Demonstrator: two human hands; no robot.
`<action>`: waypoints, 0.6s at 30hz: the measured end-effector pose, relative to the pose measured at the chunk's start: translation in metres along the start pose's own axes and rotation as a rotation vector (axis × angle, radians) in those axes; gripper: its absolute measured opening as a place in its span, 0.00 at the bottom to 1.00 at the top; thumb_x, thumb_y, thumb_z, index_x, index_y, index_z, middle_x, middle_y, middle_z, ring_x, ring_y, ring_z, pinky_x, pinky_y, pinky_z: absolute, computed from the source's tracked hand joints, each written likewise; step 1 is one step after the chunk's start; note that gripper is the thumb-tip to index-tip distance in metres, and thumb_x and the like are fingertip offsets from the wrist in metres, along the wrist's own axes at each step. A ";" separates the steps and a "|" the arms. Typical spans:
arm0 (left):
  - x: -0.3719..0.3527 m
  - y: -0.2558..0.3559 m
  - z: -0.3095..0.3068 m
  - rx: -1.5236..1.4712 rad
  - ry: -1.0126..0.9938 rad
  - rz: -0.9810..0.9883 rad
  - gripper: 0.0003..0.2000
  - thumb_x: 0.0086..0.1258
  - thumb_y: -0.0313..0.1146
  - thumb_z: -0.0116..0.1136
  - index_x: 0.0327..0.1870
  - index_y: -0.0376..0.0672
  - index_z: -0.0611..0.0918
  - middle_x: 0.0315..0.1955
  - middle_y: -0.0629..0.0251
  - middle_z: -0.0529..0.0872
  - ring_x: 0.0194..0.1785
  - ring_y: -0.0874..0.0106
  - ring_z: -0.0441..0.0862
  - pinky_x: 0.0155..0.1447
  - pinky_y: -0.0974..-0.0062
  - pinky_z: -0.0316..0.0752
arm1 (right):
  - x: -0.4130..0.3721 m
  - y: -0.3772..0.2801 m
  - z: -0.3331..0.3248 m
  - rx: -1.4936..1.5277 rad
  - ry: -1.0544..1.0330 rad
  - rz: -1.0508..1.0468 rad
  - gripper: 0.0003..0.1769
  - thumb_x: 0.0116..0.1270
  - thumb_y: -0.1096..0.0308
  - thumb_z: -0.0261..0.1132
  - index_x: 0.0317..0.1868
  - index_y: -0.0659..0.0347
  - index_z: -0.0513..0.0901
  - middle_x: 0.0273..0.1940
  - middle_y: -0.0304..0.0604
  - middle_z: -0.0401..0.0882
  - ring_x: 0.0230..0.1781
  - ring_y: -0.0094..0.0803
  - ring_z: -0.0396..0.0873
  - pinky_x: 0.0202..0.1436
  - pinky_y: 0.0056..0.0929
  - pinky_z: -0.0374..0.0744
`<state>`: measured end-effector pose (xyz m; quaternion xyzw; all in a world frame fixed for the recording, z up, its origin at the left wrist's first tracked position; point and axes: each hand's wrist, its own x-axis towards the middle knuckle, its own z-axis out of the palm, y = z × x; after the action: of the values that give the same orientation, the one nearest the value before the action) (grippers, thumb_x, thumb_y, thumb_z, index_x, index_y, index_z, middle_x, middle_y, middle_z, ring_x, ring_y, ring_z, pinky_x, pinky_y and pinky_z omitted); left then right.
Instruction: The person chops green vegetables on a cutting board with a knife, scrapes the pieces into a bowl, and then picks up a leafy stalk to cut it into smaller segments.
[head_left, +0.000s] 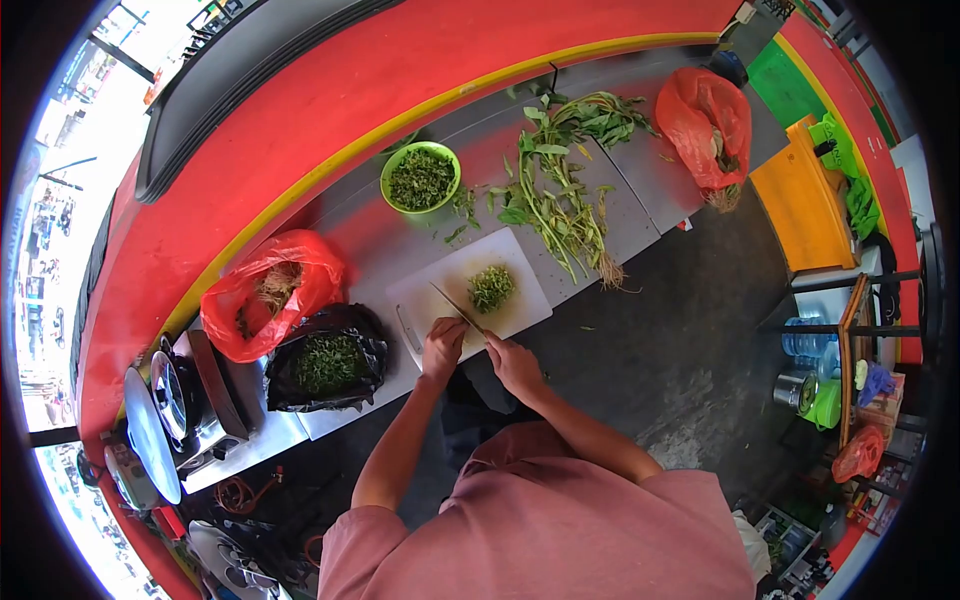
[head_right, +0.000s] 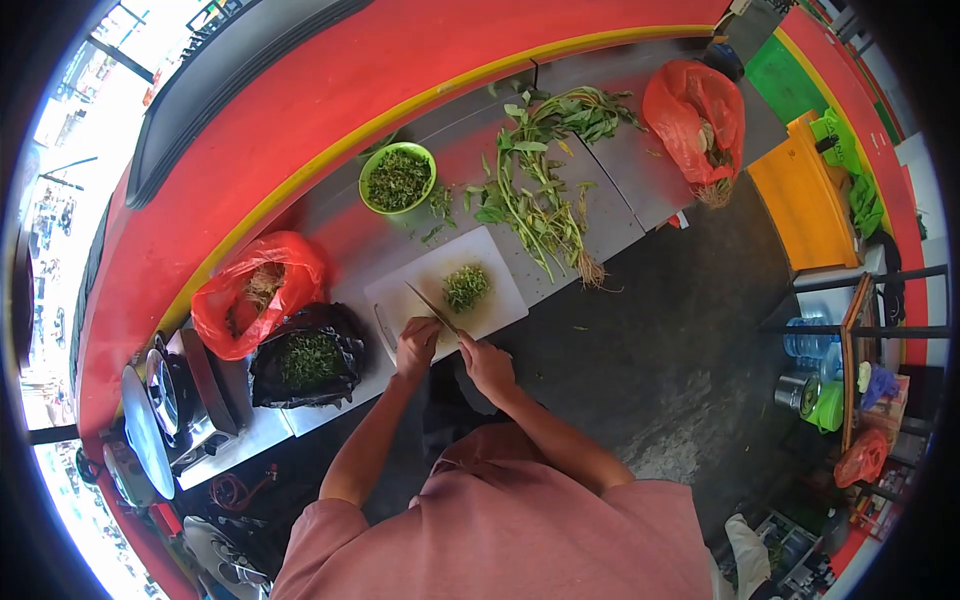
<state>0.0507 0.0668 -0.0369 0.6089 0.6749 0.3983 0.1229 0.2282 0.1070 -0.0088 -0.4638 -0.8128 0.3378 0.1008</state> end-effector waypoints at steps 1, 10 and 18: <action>-0.001 0.000 0.000 -0.003 -0.005 -0.004 0.08 0.58 0.19 0.64 0.39 0.38 0.87 0.38 0.61 0.87 0.44 0.59 0.83 0.48 0.64 0.80 | 0.002 -0.001 0.002 0.001 -0.004 0.006 0.16 0.75 0.59 0.56 0.57 0.54 0.81 0.34 0.54 0.85 0.33 0.57 0.83 0.34 0.52 0.82; 0.000 -0.005 -0.005 -0.048 -0.029 -0.022 0.09 0.59 0.19 0.64 0.41 0.37 0.87 0.40 0.59 0.88 0.46 0.57 0.84 0.50 0.63 0.80 | 0.030 -0.019 -0.014 0.128 -0.052 0.023 0.16 0.75 0.58 0.56 0.56 0.53 0.81 0.36 0.58 0.85 0.34 0.58 0.83 0.36 0.54 0.82; 0.002 -0.006 -0.005 -0.049 -0.049 -0.077 0.08 0.60 0.19 0.65 0.39 0.39 0.88 0.38 0.59 0.87 0.44 0.59 0.84 0.49 0.65 0.81 | 0.006 -0.011 -0.015 0.078 -0.072 0.057 0.15 0.75 0.59 0.56 0.57 0.52 0.81 0.37 0.55 0.86 0.35 0.57 0.84 0.37 0.53 0.82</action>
<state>0.0428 0.0673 -0.0368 0.5889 0.6847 0.3947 0.1693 0.2245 0.1151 0.0087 -0.4699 -0.7886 0.3884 0.0800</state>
